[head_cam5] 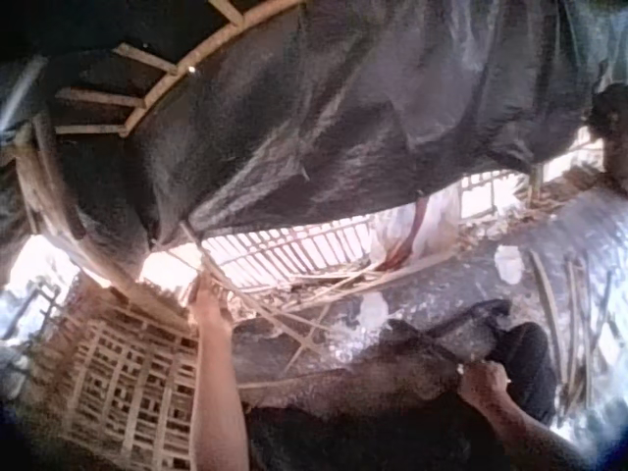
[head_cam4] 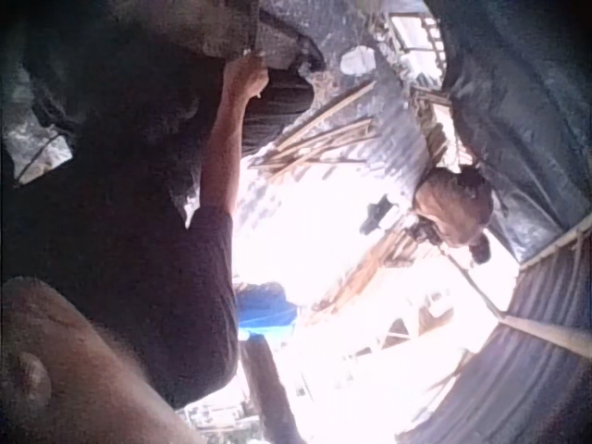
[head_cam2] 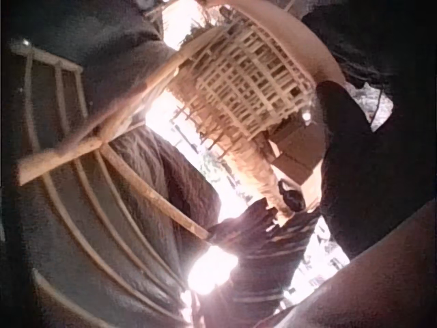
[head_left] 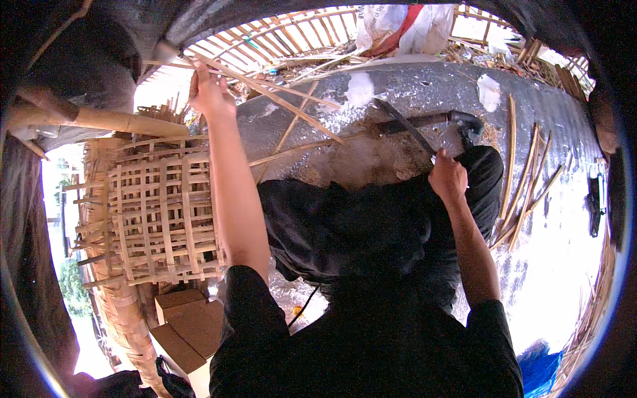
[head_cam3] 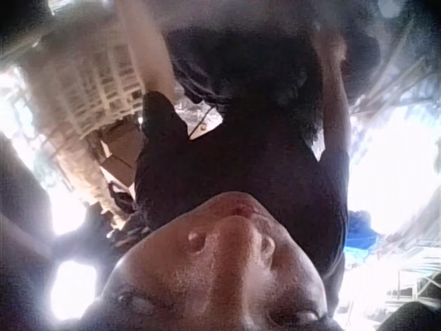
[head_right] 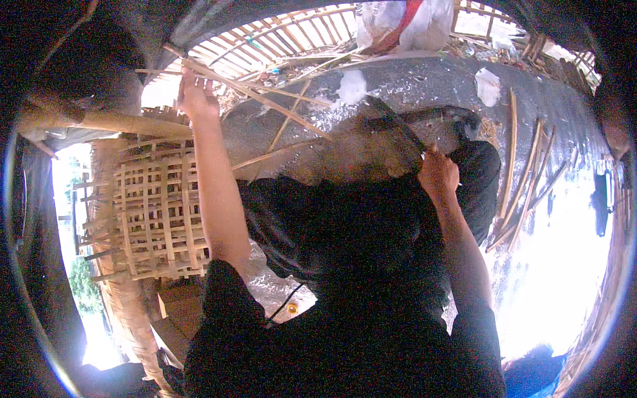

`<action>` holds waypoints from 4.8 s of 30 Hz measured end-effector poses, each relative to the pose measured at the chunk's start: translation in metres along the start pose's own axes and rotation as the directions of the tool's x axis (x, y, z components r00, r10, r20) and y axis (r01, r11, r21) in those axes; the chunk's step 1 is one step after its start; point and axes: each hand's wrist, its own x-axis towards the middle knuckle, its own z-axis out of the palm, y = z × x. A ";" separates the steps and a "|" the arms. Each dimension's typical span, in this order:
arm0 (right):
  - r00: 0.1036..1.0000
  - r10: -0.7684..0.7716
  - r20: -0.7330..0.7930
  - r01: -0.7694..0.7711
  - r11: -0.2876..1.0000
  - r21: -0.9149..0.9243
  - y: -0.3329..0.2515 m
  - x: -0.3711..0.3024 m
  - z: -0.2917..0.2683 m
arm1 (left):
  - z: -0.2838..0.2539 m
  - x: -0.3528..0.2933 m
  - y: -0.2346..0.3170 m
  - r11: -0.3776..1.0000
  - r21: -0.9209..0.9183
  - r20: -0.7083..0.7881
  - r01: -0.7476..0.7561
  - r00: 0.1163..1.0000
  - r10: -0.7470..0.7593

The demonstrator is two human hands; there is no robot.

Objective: The person carves thin strips of wood using a machete while sitting on the floor. The person holds several strips together, trims the edges to shape them, and then handles a small wooden basket structure.

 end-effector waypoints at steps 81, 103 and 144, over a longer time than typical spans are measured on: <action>0.895 0.211 0.392 -0.445 0.472 0.761 0.028 -0.036 -0.003 | -0.003 -0.088 -0.015 0.881 -0.431 0.074 0.197 0.980 -0.183; 0.922 0.246 0.299 -0.387 0.601 0.700 0.026 -0.041 -0.010 | 0.032 -0.149 -0.037 0.841 0.297 0.514 -0.452 0.818 0.258; 0.992 -0.122 0.020 -0.046 -0.213 0.976 -0.123 -0.010 -0.124 | 0.169 -0.163 0.069 0.866 0.185 0.739 -0.464 0.647 0.189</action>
